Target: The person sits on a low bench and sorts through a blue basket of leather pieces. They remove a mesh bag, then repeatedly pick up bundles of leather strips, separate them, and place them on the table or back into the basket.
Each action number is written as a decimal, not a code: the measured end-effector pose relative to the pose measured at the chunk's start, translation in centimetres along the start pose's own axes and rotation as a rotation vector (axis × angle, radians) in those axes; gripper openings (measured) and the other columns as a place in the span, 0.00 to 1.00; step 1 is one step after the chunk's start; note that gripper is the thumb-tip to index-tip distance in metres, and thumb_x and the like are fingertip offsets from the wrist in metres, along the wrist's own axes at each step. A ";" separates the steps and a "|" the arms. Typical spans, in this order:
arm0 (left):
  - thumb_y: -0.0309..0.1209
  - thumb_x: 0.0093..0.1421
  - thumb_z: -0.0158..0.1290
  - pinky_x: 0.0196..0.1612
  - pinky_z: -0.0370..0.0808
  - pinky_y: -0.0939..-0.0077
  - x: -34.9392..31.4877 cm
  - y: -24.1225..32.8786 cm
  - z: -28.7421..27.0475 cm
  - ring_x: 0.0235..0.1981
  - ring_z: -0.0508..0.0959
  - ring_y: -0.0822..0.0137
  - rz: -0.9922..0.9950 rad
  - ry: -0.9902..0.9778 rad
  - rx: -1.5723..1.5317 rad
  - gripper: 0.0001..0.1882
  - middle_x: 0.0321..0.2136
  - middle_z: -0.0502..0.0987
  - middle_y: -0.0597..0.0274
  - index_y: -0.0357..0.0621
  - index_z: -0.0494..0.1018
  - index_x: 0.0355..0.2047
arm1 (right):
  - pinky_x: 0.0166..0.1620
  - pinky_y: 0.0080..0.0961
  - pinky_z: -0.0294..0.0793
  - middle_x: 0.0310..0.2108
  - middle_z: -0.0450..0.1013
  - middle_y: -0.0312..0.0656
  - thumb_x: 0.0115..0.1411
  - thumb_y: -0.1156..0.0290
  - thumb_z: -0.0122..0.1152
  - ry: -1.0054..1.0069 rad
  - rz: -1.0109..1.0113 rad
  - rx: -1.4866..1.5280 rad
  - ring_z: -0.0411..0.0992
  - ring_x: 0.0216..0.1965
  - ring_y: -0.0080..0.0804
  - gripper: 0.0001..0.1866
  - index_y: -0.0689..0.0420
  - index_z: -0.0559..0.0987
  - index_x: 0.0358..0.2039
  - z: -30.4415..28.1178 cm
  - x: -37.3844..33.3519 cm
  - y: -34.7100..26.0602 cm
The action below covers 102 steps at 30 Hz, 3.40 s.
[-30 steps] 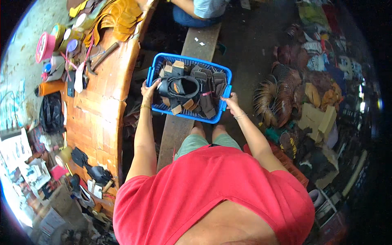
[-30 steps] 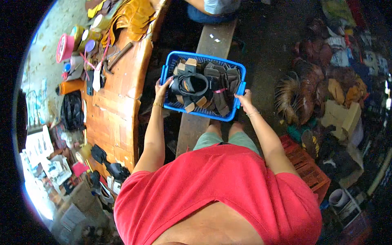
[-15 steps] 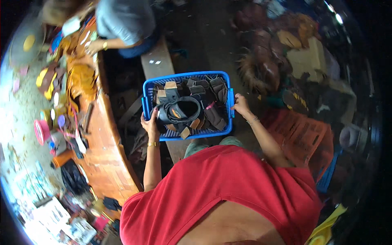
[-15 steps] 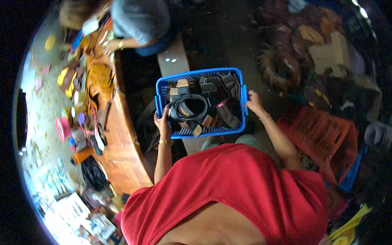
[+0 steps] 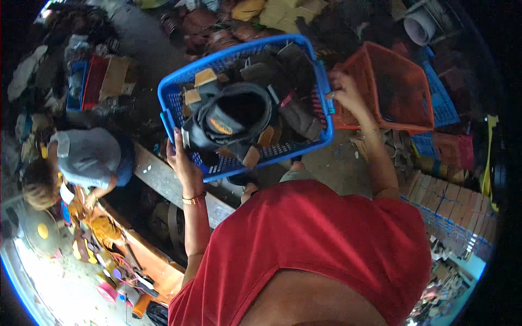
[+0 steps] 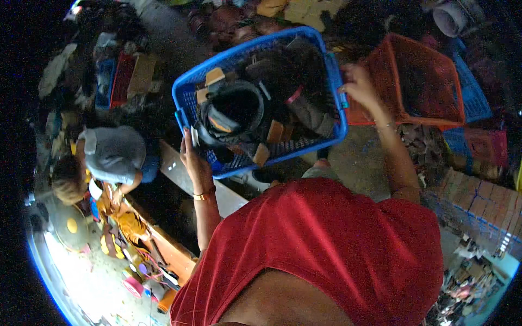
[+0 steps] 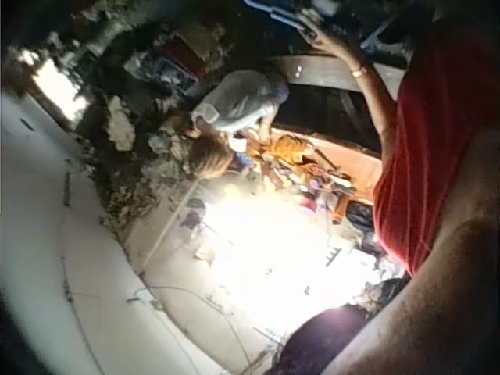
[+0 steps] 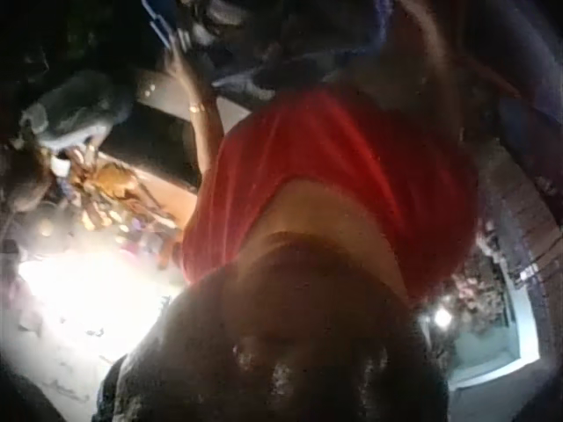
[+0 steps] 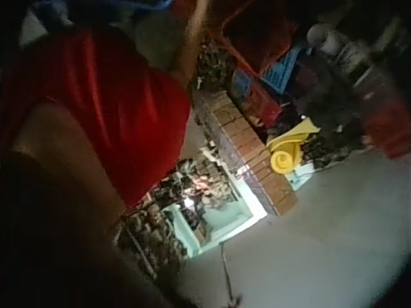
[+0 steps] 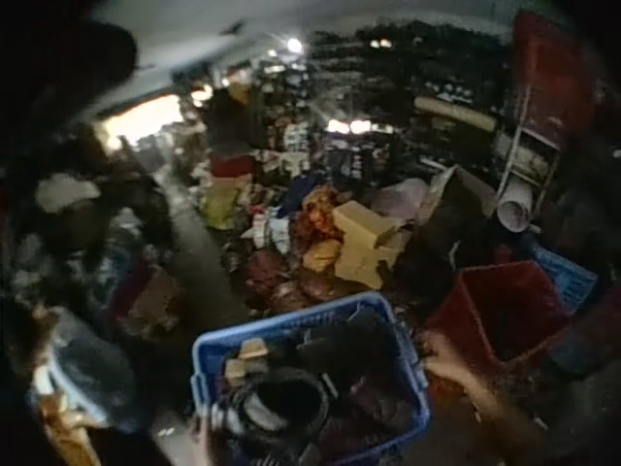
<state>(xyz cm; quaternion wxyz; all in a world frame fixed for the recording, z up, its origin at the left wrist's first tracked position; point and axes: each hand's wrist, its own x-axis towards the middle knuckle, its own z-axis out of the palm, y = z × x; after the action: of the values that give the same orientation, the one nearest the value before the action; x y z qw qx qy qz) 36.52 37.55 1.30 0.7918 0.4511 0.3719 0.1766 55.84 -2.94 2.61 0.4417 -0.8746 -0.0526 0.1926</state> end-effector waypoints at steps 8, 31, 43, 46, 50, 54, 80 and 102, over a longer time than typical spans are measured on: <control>0.35 0.62 0.52 0.45 0.68 0.78 -0.8 -1.9 15.2 0.40 0.73 0.74 -0.222 -0.426 -0.107 0.17 0.39 0.75 0.65 0.39 0.71 0.48 | 0.53 0.30 0.68 0.43 0.73 0.41 0.37 0.79 0.63 0.377 0.099 0.012 0.69 0.48 0.35 0.30 0.63 0.75 0.47 -16.9 -5.6 4.4; 0.42 0.58 0.55 0.46 0.67 0.70 -11.1 -10.0 42.3 0.44 0.71 0.73 -0.660 -1.091 0.290 0.18 0.43 0.73 0.69 0.49 0.71 0.46 | 0.45 0.31 0.72 0.42 0.74 0.38 0.56 0.60 0.58 0.264 0.430 -0.164 0.71 0.39 0.28 0.25 0.61 0.73 0.51 -53.1 -16.2 28.7; 0.51 0.59 0.52 0.55 0.63 0.65 -12.8 -13.8 40.5 0.49 0.70 0.68 -0.861 -1.071 0.383 0.29 0.48 0.73 0.66 0.50 0.67 0.55 | 0.48 0.31 0.71 0.42 0.74 0.38 0.58 0.58 0.59 0.332 0.239 0.166 0.72 0.40 0.29 0.23 0.59 0.75 0.49 -47.4 -12.8 36.9; 0.53 0.58 0.52 0.58 0.60 0.58 -12.3 -18.8 39.5 0.54 0.69 0.66 -0.768 -1.204 0.340 0.30 0.52 0.71 0.65 0.50 0.67 0.56 | 0.49 0.31 0.71 0.42 0.74 0.39 0.58 0.59 0.59 0.354 0.226 0.170 0.72 0.41 0.30 0.22 0.59 0.76 0.50 -46.7 -11.7 37.1; 0.55 0.58 0.51 0.61 0.57 0.54 -15.7 -17.4 41.2 0.59 0.65 0.65 -0.821 -1.057 0.495 0.32 0.55 0.70 0.64 0.50 0.66 0.57 | 0.50 0.31 0.70 0.43 0.74 0.40 0.59 0.60 0.59 0.385 0.200 0.172 0.72 0.42 0.31 0.22 0.59 0.76 0.50 -45.7 -10.8 38.1; 0.55 0.59 0.50 0.62 0.55 0.56 -14.7 -19.9 42.2 0.59 0.65 0.64 -0.936 -1.013 0.396 0.33 0.56 0.69 0.64 0.49 0.65 0.57 | 0.51 0.32 0.69 0.44 0.74 0.40 0.59 0.62 0.59 0.363 0.188 0.173 0.72 0.43 0.33 0.21 0.59 0.76 0.50 -44.8 -7.8 36.8; 0.45 0.68 0.37 0.55 0.66 0.66 -10.4 -17.8 22.9 0.54 0.70 0.60 -0.812 -0.804 0.313 0.27 0.55 0.70 0.55 0.47 0.57 0.63 | 0.52 0.31 0.69 0.45 0.75 0.45 0.57 0.76 0.58 0.804 -0.009 -0.253 0.71 0.48 0.36 0.16 0.61 0.78 0.47 -40.6 -7.9 26.6; 0.47 0.65 0.43 0.54 0.67 0.63 -14.1 -13.7 -1.5 0.54 0.71 0.61 -0.194 0.138 -0.141 0.27 0.54 0.71 0.55 0.50 0.61 0.61 | 0.44 0.20 0.74 0.39 0.77 0.41 0.60 0.74 0.58 -0.687 -0.514 0.188 0.74 0.40 0.24 0.13 0.62 0.76 0.45 2.9 10.9 -10.0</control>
<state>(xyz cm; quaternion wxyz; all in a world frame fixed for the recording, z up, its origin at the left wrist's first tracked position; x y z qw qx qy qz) 25.33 22.45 -4.68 0.8073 0.3432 0.4542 0.1554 65.51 8.15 5.79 0.5101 -0.6742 -0.3946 0.3600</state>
